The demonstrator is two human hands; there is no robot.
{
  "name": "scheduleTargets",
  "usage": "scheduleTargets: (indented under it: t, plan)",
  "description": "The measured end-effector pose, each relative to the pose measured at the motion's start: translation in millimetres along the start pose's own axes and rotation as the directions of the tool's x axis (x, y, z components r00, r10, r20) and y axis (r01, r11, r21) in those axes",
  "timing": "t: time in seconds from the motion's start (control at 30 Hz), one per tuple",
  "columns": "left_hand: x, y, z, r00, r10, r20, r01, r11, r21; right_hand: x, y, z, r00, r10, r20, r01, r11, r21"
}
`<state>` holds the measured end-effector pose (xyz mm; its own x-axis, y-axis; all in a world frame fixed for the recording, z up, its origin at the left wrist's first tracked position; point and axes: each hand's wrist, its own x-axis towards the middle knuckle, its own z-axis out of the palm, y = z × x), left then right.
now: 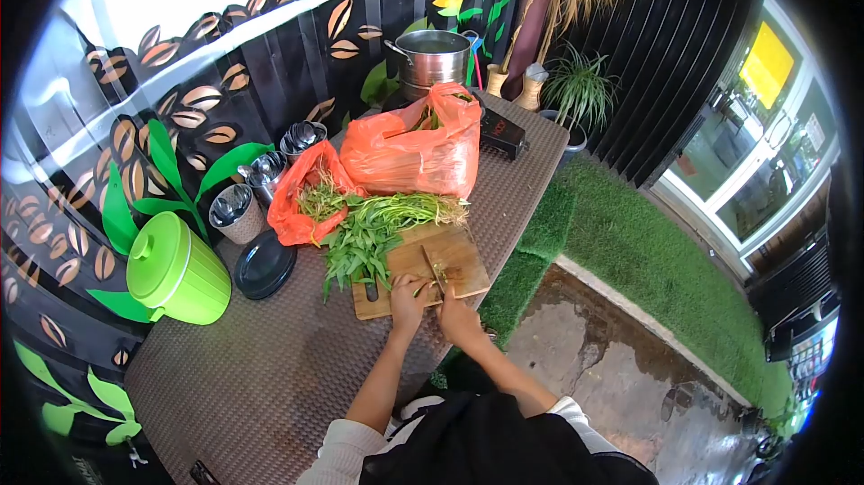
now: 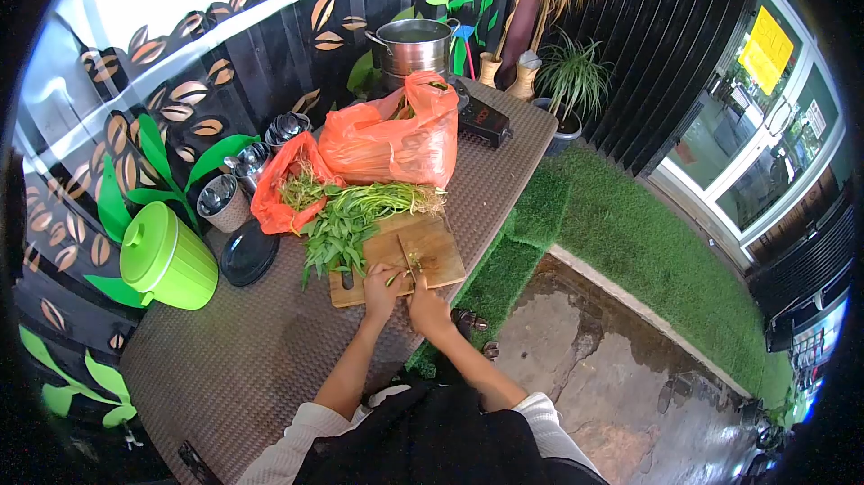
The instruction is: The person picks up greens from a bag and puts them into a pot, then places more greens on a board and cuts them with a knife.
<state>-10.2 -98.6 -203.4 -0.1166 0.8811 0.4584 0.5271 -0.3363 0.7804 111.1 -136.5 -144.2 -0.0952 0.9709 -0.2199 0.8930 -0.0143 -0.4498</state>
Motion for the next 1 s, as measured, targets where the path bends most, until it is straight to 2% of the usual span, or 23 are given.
scheduleTargets:
  t: [0.07, 0.27, 0.33, 0.47, 0.6, 0.67, 0.7, 0.77, 0.87, 1.0]
  plan:
    - [0, 1, -1, 0.999, -0.031, 0.031, 0.03, 0.999, 0.035, 2, 1, 5, 1.0, 0.02, -0.004, -0.02, 1.0, -0.009]
    - [1, 6, -3, 1.0, -0.02, 0.023, 0.02, 0.999, 0.031, 9, 8, 7, 0.998, -0.056, -0.02, 0.057, 0.996, 0.069]
    - [2, 2, -1, 1.0, -0.021, 0.018, 0.021, 0.999, 0.035, 0, 0, 17, 0.998, 0.022, -0.058, -0.02, 0.998, 0.051]
    - [1, 6, -4, 1.0, -0.011, 0.012, 0.011, 0.999, 0.033, 25, 12, 21, 0.998, -0.035, -0.045, 0.039, 0.995, 0.094]
    - [-1, 4, -3, 0.999, -0.033, 0.012, 0.033, 0.999, 0.007, 5, 2, 13, 0.994, -0.044, -0.101, 0.051, 0.996, 0.069]
    - [-2, 0, -1, 0.999, -0.017, 0.029, 0.017, 0.999, 0.029, 0, -8, 12, 0.998, 0.045, -0.033, -0.043, 0.997, 0.057]
    - [-2, 4, -3, 0.999, -0.019, 0.03, 0.018, 0.999, 0.03, 4, -5, 13, 0.998, 0.045, -0.032, -0.043, 0.997, 0.057]
    - [-2, 11, -9, 0.996, 0.068, 0.056, -0.071, 0.996, 0.054, 16, 3, 13, 0.999, 0.038, -0.004, -0.038, 0.995, 0.095]
    - [-1, 6, -11, 0.991, 0.062, 0.121, -0.063, 0.998, 0.007, 20, 12, 0, 1.0, -0.007, 0.021, 0.004, 0.995, 0.102]
    - [-1, -2, -6, 0.993, 0.086, 0.086, -0.09, 0.995, 0.036, 5, 8, -6, 0.999, -0.035, -0.001, 0.035, 0.991, 0.131]
